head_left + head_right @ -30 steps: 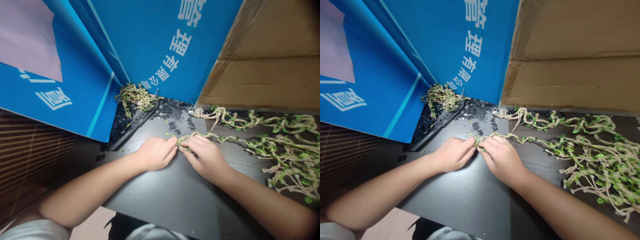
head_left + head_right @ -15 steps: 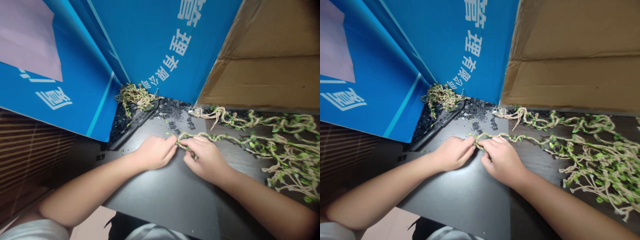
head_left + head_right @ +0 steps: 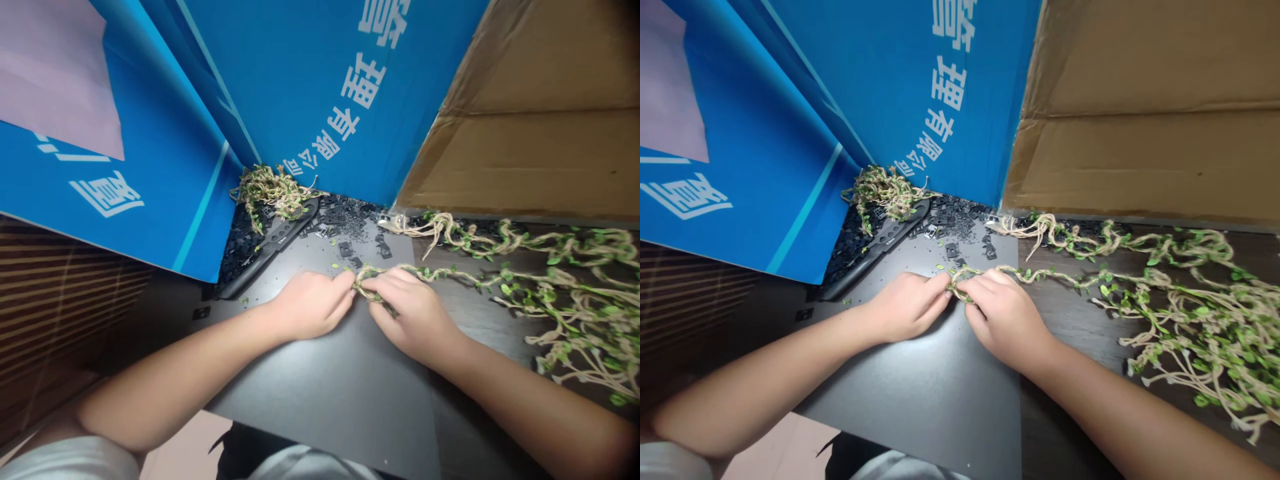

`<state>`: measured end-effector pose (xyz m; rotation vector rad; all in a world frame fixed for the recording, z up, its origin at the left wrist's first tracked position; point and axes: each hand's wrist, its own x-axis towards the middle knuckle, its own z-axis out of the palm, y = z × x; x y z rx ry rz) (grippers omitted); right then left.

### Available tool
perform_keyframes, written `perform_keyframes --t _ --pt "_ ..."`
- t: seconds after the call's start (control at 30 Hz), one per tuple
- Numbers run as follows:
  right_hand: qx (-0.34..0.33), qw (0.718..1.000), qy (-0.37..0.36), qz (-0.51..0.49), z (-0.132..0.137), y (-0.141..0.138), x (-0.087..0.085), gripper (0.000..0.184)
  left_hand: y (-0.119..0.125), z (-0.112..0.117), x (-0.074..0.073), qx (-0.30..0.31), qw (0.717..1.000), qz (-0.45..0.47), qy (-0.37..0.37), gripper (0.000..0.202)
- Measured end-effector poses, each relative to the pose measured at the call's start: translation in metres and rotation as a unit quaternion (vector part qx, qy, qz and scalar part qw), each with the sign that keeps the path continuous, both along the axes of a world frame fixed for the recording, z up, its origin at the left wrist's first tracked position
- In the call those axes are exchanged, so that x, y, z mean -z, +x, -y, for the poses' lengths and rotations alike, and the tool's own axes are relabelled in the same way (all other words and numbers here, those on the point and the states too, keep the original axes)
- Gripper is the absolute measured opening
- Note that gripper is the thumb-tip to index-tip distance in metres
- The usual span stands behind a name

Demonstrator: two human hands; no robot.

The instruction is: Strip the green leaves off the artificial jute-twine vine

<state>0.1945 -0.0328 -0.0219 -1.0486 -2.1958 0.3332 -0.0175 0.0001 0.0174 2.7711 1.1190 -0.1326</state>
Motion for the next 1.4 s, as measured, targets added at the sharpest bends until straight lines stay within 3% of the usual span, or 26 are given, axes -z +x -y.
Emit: perform_keyframes --t 0.1,0.27,0.57,0.8,0.93,1.2,1.4 --pt "0.012 1.0 -0.007 -0.009 0.0015 -0.0014 -0.0027 0.025 -0.0005 -0.0006 0.0005 -0.001 1.0 -0.001 0.001 0.027" --pt "0.011 1.0 -0.014 -0.004 0.0015 -0.0014 -0.0016 0.005 -0.0006 -0.001 0.0024 0.01 1.0 0.003 0.009 0.028" --pt "0.003 1.0 0.004 0.001 0.0008 0.0 0.0007 0.028 0.0001 -0.0005 0.0003 -0.006 1.0 0.003 0.007 0.027" --pt "0.003 1.0 0.0 -0.007 -0.0004 -0.001 0.0004 0.002 -0.0002 -0.0008 0.0009 0.011 1.0 -0.009 0.012 0.029" --pt "-0.006 1.0 0.009 -0.003 -0.0013 -0.0001 0.0016 0.014 0.0002 -0.0005 0.0008 0.01 1.0 -0.007 0.013 0.03" --pt "0.001 1.0 -0.006 -0.015 -0.0006 -0.0001 0.0018 0.001 -0.0002 0.0 0.001 0.01 1.0 -0.005 0.011 0.029" --pt "0.001 1.0 -0.001 -0.016 -0.0007 0.0013 0.004 0.015 0.0011 -0.0007 0.0006 0.005 1.0 -0.005 0.014 0.029"
